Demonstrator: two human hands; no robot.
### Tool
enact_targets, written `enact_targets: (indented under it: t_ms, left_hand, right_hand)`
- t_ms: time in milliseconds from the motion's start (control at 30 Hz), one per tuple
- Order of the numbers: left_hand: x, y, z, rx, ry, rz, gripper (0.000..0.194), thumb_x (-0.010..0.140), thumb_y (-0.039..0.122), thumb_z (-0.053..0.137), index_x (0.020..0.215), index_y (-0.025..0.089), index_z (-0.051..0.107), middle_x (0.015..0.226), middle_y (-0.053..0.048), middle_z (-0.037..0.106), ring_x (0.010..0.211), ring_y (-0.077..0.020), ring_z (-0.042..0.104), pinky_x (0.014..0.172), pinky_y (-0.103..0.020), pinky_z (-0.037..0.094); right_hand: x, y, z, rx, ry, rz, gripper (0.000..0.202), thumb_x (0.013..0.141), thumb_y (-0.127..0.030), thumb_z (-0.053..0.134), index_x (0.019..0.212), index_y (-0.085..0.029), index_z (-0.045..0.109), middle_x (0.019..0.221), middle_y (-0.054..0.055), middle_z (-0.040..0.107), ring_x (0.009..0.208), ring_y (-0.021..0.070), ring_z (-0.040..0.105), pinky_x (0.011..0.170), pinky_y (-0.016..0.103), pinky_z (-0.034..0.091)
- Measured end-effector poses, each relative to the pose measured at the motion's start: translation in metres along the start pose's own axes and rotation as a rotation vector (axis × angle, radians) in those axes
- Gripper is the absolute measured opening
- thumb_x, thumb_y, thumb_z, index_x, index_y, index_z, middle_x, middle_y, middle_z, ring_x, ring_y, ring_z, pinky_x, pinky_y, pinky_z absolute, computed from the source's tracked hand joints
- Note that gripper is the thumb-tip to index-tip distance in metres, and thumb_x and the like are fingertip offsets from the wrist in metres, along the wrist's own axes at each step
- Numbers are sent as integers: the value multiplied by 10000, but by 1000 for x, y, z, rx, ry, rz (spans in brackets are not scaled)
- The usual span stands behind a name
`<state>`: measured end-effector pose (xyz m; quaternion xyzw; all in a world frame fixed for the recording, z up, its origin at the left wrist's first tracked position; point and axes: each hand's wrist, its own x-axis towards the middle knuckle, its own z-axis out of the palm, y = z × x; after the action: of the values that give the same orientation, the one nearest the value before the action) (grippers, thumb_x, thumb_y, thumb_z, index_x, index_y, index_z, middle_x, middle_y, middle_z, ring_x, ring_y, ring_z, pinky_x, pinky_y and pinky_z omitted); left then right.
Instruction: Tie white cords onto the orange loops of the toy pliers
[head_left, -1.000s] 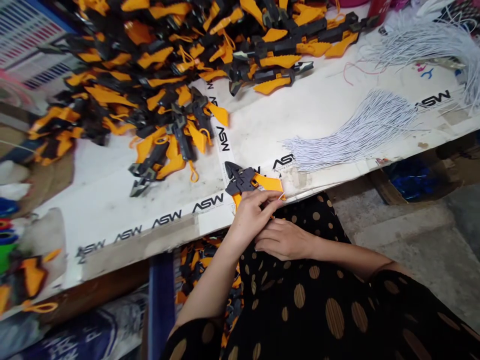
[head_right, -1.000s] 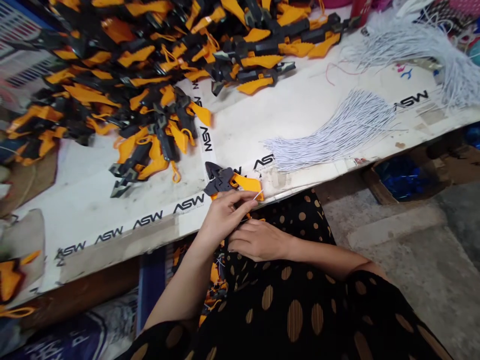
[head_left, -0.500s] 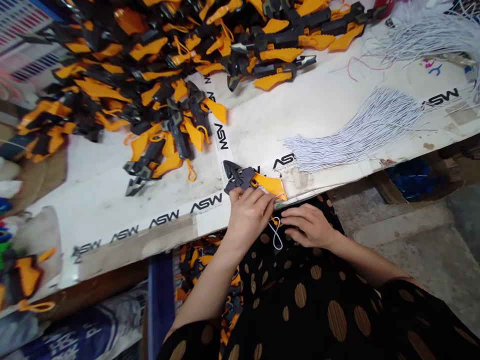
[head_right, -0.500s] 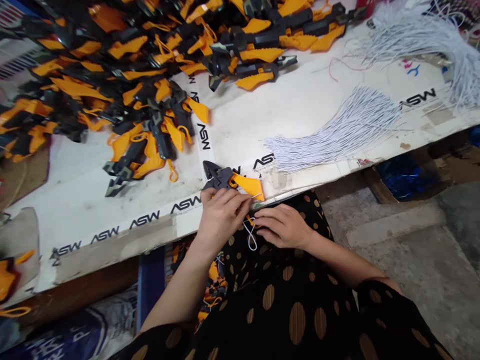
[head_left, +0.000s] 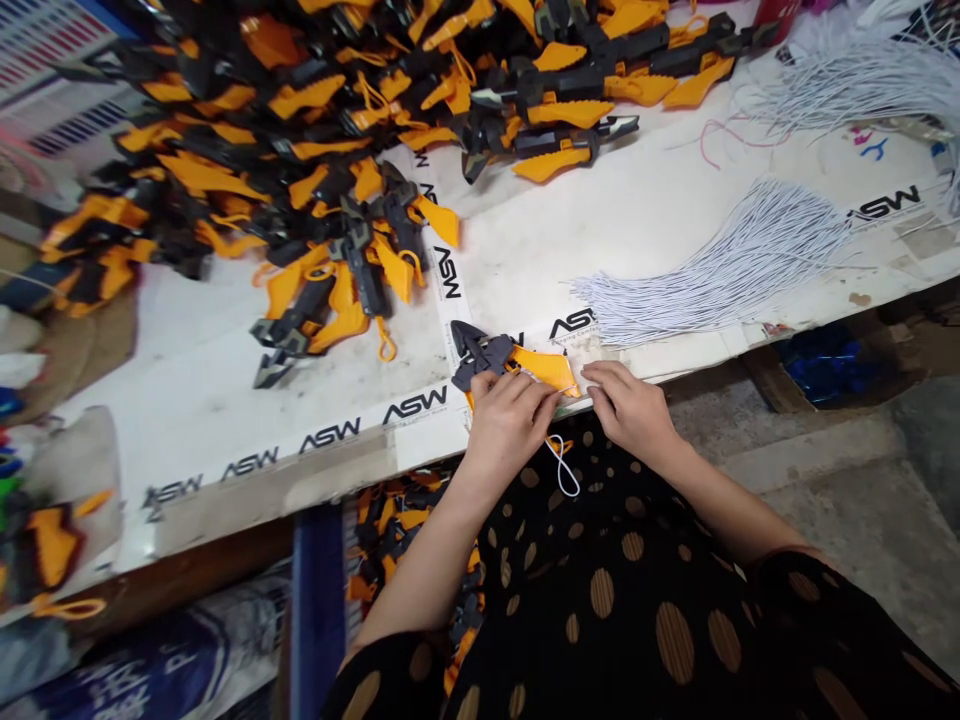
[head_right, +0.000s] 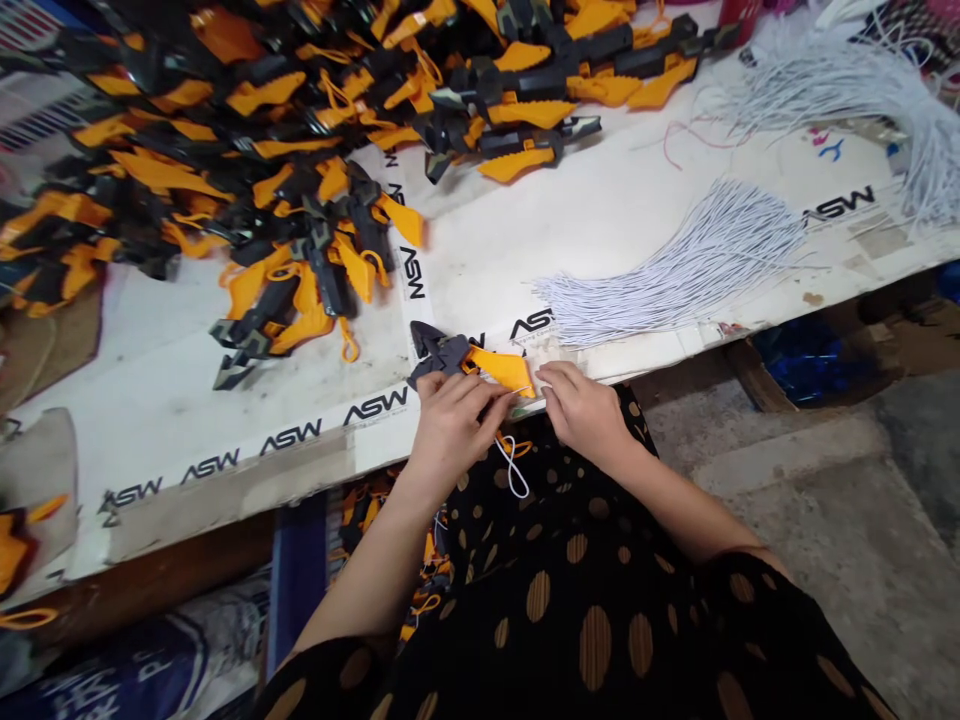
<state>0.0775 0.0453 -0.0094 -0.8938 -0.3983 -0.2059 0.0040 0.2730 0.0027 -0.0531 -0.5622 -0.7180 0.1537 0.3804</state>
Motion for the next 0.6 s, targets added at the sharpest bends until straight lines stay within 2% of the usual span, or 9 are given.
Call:
enact_targets:
  t_ms: [200,433,500,600]
  left_hand:
    - [2,2,6,-28,43,-40,126,958,255,631,846,203,654,752,7,679,736,-180,596,828,-385,330]
    - [3,2,8,-65,-54,-60,135,975,267,605,879,215,684,789,-3,686,780,-186,599,855,-397,349]
    - [4,1,8,-91,-61,-83,128,974,299,613,917,231,705,919,-35,720,880,-212,614,867,-413,364]
    - [8,-2,7,-140,-78,-94,134,972,334,608,994,244,704,1292,-86,677,1202,-285,570,979,-468,372]
  right_hand:
    - [10,-7,-5,-81,-155,23,321,992,-183,499,1267,-226,658,1275,37,691,996,170,711,731,245,551]
    - [8,-6,0,-104,-125,4,305,1002,-200,516,1273,-231,651,1270,32,698,1016,170,707,731,242,515]
    - [8,-5,2,-97,-107,-4,254,1001,-225,539,1218,-231,670,1239,29,709,967,171,713,680,250,506]
    - [8,-4,4,-77,-109,1,163,1005,-251,549,1083,-224,690,1200,34,716,907,170,711,637,254,495]
